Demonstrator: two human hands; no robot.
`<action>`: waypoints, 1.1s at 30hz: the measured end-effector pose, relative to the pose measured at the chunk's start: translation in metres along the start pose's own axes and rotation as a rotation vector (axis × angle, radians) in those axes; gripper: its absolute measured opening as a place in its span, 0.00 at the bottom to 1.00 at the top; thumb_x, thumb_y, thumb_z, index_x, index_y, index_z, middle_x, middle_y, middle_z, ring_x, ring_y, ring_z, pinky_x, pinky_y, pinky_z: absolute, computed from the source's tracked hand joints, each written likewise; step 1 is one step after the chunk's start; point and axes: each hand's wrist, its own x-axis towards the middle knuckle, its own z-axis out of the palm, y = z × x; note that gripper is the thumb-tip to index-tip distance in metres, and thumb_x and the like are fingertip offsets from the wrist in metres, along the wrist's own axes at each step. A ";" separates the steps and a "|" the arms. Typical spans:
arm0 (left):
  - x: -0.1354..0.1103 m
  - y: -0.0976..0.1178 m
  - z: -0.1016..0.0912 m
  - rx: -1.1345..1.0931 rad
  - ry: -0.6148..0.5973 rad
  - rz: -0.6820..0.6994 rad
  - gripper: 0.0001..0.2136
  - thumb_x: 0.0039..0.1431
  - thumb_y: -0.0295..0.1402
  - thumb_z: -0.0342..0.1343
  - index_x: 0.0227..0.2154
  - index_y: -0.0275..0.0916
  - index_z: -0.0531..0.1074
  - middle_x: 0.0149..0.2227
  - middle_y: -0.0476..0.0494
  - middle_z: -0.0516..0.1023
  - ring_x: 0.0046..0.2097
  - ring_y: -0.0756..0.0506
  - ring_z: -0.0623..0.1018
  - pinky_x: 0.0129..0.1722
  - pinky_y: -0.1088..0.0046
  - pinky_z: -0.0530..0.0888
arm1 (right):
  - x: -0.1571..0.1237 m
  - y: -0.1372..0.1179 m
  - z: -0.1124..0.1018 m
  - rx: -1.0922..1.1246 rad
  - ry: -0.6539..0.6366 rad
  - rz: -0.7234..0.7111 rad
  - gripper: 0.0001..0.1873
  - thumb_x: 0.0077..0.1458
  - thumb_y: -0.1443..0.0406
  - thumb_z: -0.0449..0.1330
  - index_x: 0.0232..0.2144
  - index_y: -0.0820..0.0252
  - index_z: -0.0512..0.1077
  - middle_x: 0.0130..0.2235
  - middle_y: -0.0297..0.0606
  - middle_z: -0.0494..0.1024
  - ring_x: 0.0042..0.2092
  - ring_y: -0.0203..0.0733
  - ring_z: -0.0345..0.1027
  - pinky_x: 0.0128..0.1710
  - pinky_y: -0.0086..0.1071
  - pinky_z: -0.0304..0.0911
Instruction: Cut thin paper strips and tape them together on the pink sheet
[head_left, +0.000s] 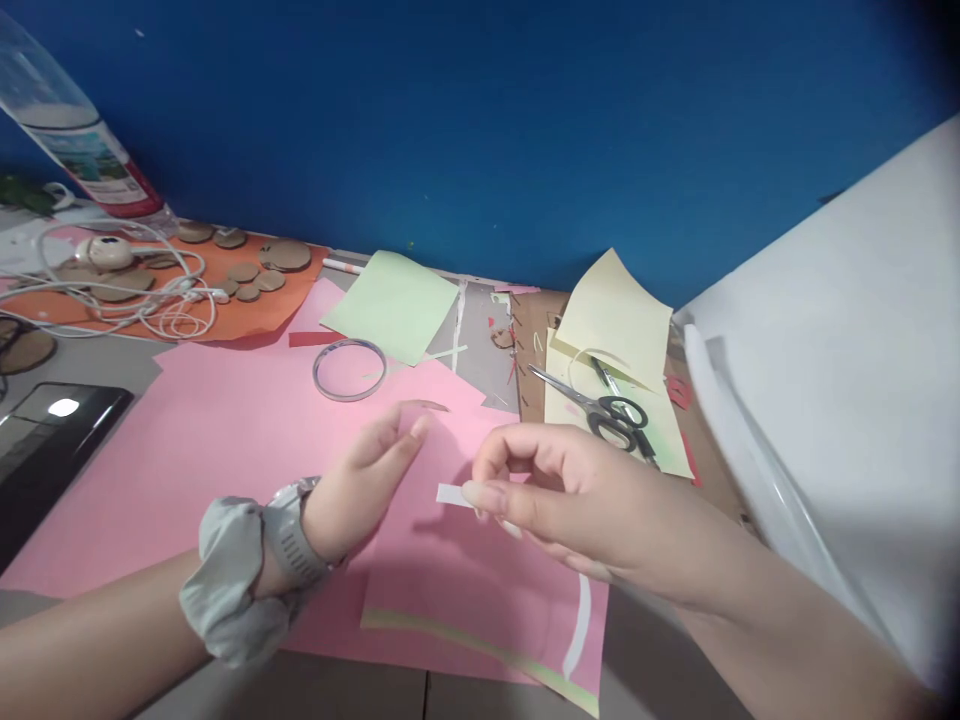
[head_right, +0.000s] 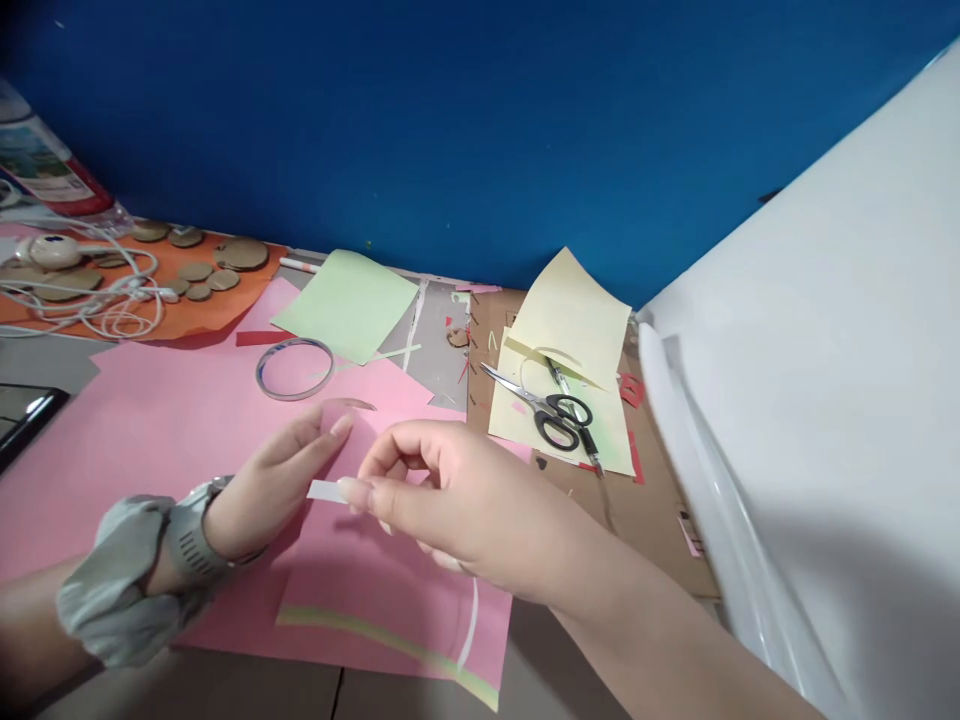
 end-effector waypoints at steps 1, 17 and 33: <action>-0.001 -0.003 0.003 0.036 -0.035 0.012 0.13 0.65 0.39 0.46 0.45 0.37 0.69 0.36 0.46 0.76 0.35 0.49 0.74 0.39 0.72 0.72 | 0.001 0.001 0.001 -0.030 0.018 0.013 0.13 0.52 0.54 0.61 0.29 0.56 0.66 0.23 0.25 0.62 0.18 0.23 0.43 0.14 0.20 0.39; -0.009 -0.002 0.003 -0.110 -0.172 -0.108 0.15 0.67 0.34 0.45 0.52 0.47 0.70 0.54 0.53 0.72 0.56 0.47 0.69 0.55 0.75 0.65 | 0.037 0.015 0.010 -0.397 0.387 -0.118 0.14 0.57 0.54 0.53 0.26 0.56 0.67 0.24 0.29 0.66 0.23 0.30 0.56 0.19 0.24 0.48; -0.013 -0.013 -0.001 0.156 0.042 -0.169 0.09 0.65 0.40 0.46 0.39 0.41 0.66 0.35 0.49 0.74 0.39 0.46 0.74 0.41 0.69 0.68 | 0.038 0.010 0.013 -0.224 0.260 -0.049 0.11 0.59 0.58 0.53 0.28 0.56 0.64 0.18 0.24 0.65 0.21 0.29 0.62 0.20 0.21 0.56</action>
